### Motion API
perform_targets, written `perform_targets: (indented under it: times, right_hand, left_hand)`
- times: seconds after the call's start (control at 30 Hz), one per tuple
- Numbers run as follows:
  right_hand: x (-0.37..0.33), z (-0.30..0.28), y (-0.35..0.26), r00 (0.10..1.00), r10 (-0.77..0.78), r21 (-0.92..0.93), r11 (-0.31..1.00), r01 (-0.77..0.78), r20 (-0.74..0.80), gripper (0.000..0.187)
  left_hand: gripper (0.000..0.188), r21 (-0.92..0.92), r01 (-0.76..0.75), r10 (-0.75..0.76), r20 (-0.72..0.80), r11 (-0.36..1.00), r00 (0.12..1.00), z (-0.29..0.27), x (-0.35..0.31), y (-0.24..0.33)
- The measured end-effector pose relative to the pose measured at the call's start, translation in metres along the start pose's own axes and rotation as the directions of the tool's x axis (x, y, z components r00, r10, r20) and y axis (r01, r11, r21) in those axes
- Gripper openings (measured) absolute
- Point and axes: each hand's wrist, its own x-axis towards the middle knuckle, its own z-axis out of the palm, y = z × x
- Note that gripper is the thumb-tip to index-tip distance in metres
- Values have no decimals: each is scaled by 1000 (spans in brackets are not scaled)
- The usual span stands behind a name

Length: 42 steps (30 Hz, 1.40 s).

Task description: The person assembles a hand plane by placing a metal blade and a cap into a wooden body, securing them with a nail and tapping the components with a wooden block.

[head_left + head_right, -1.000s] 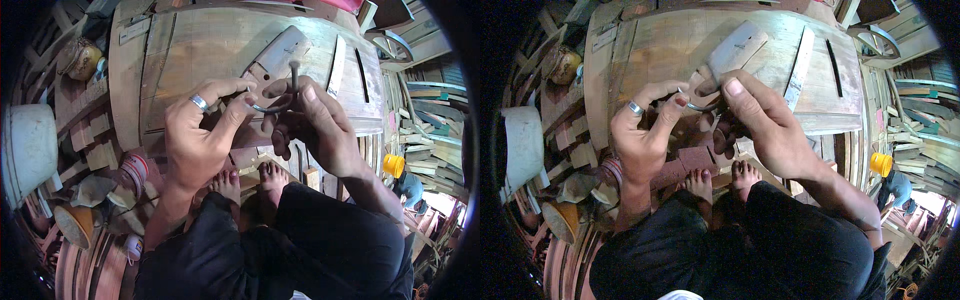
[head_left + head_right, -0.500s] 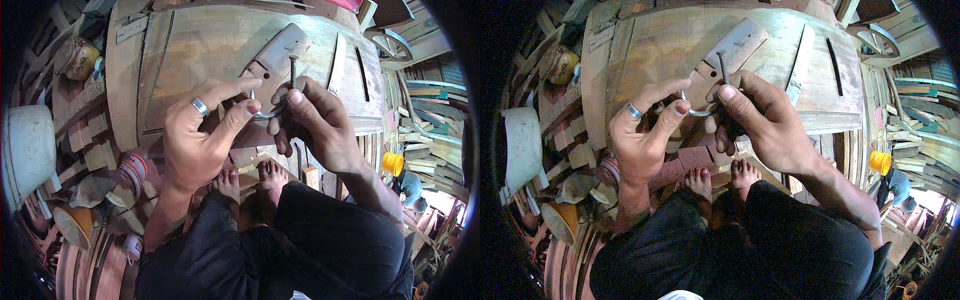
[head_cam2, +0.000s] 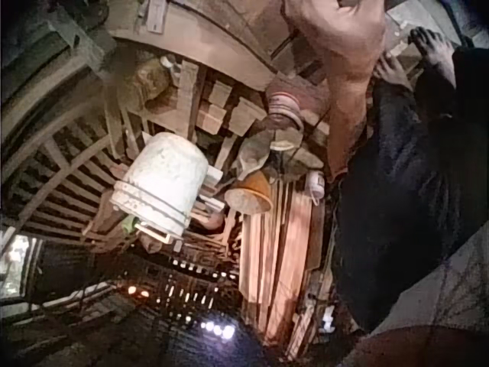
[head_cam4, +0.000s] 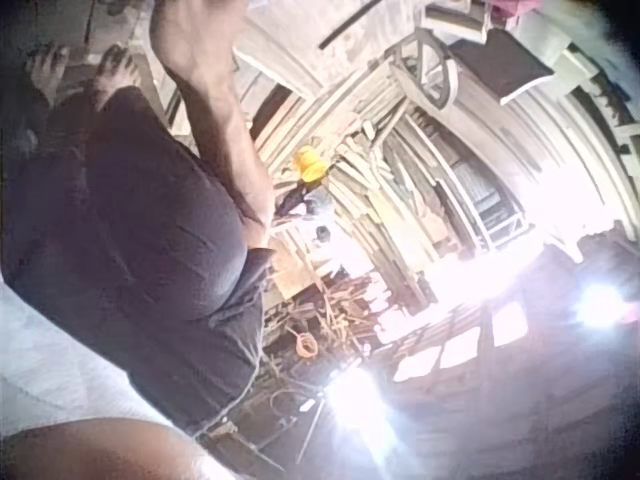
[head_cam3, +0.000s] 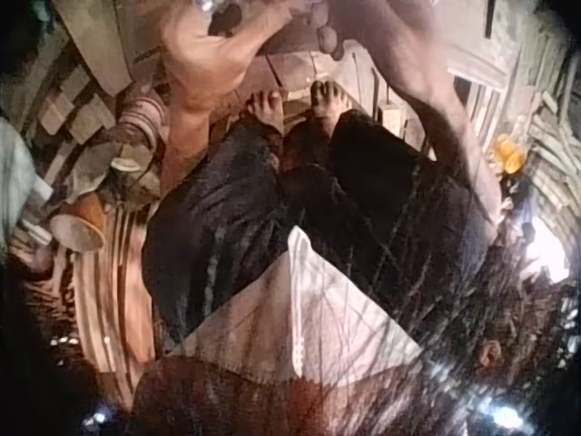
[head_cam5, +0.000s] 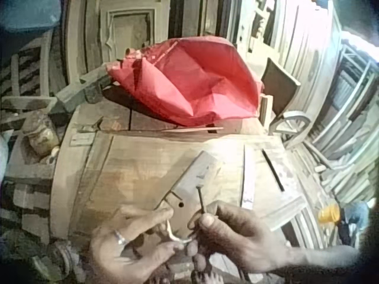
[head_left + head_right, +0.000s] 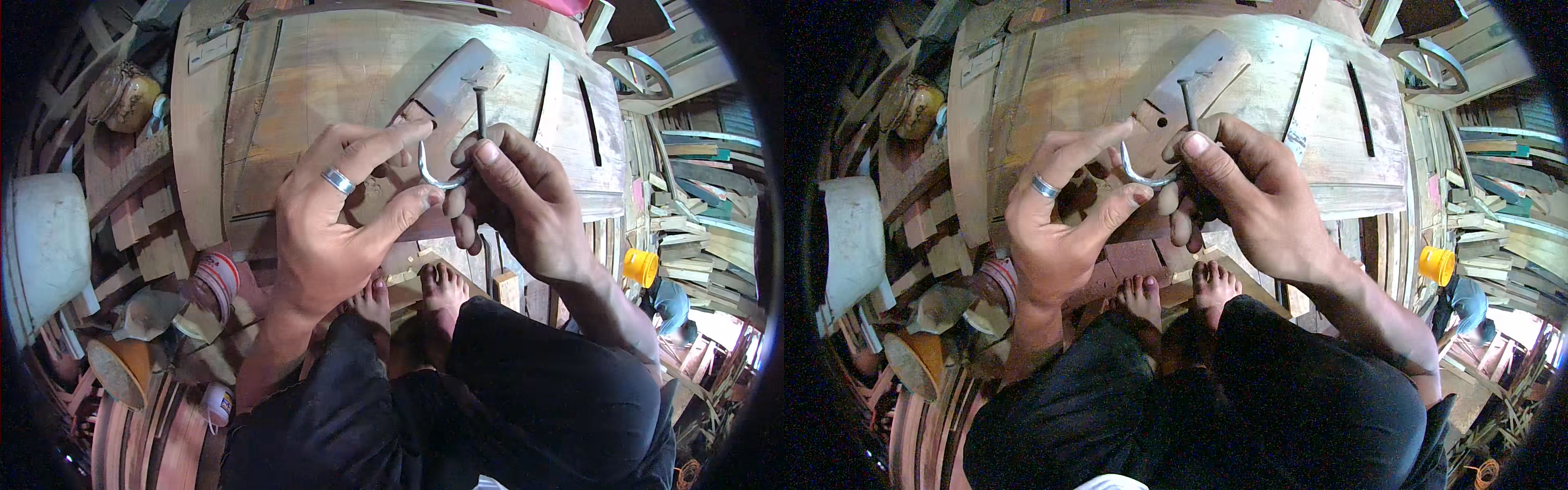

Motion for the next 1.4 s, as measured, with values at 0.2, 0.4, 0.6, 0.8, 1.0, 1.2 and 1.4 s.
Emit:
perform_targets:
  times: [0.2, 0.4, 0.6, 0.8, 1.0, 1.2, 1.4]
  right_hand:
    - [1, 2, -1, 1000, 0, -10, 1000, 0, 10, 31]
    - [0, -2, 0, 1000, -9, -23, 1000, 9, 14, 32]
    - [-2, -1, -1, 1000, -2, -53, 999, 3, 13, 32]
    - [-1, -3, -2, 1000, 15, -45, 999, -14, 15, 31]
    - [-1, -2, -2, 999, 33, -48, 998, -31, 43, 32]
    - [-3, -6, 1, 998, 21, -64, 998, -18, 59, 33]
    - [-3, -3, -3, 998, 52, -29, 998, -51, 26, 33]
  left_hand:
    - [50, 21, -2, 2, 20, 1000, 1000, -2, -1, -2]
    - [53, 21, 29, -30, 34, 999, 999, -1, -1, -2]
    - [53, 58, -15, 12, 55, 998, 998, -4, -1, -1]
    - [50, 8, 64, -65, 64, 998, 996, -4, -1, 0]
    - [52, 46, -8, 4, 84, 999, 996, -7, -4, -6]
    - [61, 41, -36, 33, 66, 999, 997, -3, -2, -4]
    - [77, -11, -103, 103, 29, 995, 994, -2, -1, -4]
